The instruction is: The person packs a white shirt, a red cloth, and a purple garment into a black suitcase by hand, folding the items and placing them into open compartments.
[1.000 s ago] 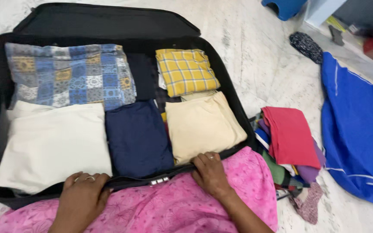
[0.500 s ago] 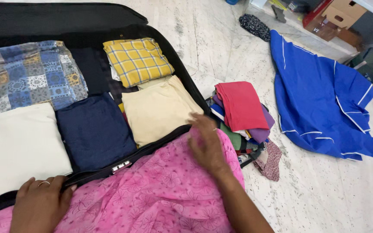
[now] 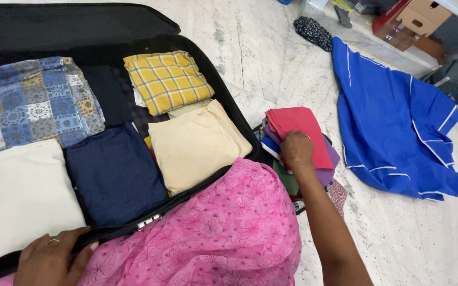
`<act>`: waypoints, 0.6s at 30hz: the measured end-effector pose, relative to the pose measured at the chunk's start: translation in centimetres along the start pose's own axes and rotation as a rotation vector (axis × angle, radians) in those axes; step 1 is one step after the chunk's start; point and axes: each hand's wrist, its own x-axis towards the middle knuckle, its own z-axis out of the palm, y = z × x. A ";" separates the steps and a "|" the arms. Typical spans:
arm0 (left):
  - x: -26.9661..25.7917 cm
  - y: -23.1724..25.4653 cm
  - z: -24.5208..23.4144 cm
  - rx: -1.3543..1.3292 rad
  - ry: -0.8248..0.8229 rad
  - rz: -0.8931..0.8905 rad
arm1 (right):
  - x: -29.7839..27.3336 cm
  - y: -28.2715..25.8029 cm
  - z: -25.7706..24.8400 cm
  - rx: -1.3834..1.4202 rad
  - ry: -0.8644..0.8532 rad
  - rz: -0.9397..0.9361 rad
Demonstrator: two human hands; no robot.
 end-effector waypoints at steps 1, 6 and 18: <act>0.7 -0.1 -0.3 -0.043 0.020 0.039 | 0.9 1.0 0.3 0.017 -0.020 -0.015; 4.1 2.2 -6.1 -0.376 -0.195 -0.077 | 3.1 4.7 0.3 0.067 0.005 -0.116; 11.3 10.5 -13.4 -0.957 0.050 0.307 | 6.2 1.0 -16.8 1.096 -0.101 -0.145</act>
